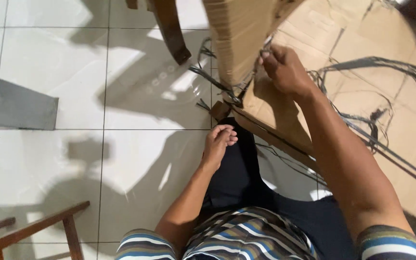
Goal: Wrapping a wooden chair with cardboard and securing it with plastic straps
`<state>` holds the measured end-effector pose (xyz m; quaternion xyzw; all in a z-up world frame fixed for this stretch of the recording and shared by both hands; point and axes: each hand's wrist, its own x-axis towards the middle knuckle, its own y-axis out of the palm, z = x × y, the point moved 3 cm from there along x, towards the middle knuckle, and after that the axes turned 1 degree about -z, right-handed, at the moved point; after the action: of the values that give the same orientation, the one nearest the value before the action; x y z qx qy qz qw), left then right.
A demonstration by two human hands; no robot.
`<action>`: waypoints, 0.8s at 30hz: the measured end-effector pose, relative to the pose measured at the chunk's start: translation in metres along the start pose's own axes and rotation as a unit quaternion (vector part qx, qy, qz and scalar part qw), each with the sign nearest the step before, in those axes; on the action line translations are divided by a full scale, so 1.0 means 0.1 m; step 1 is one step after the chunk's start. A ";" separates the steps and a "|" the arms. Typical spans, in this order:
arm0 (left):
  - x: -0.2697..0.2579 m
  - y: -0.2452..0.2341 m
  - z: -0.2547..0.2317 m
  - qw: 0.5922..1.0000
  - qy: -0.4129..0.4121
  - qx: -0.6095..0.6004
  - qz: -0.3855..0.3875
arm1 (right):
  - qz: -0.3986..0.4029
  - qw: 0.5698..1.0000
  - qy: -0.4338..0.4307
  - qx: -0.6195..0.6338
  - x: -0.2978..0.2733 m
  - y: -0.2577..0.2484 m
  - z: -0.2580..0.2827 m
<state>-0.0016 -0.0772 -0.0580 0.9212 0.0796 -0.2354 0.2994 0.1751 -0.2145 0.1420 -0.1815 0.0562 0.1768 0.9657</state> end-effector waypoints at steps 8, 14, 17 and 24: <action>0.15 -0.06 0.14 0.998 -0.006 -0.056 -0.017 | 0.020 0.993 0.080 0.078 0.14 -0.08 -0.28; 0.23 -0.04 0.21 0.998 0.012 -0.039 -0.041 | -0.011 0.994 0.060 0.095 0.22 -0.18 -0.47; 0.19 -0.03 0.11 0.996 0.009 -0.066 -0.060 | -0.016 0.991 0.077 0.109 0.17 -0.17 -0.41; 0.14 -0.04 0.02 0.989 -0.015 -0.141 -0.029 | -0.013 0.992 0.106 0.061 0.16 -0.29 -0.54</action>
<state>0.0084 -0.0749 -0.0685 0.8633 0.1342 -0.2445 0.4207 0.1987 -0.2547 0.0991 -0.1409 0.1662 0.1407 0.9658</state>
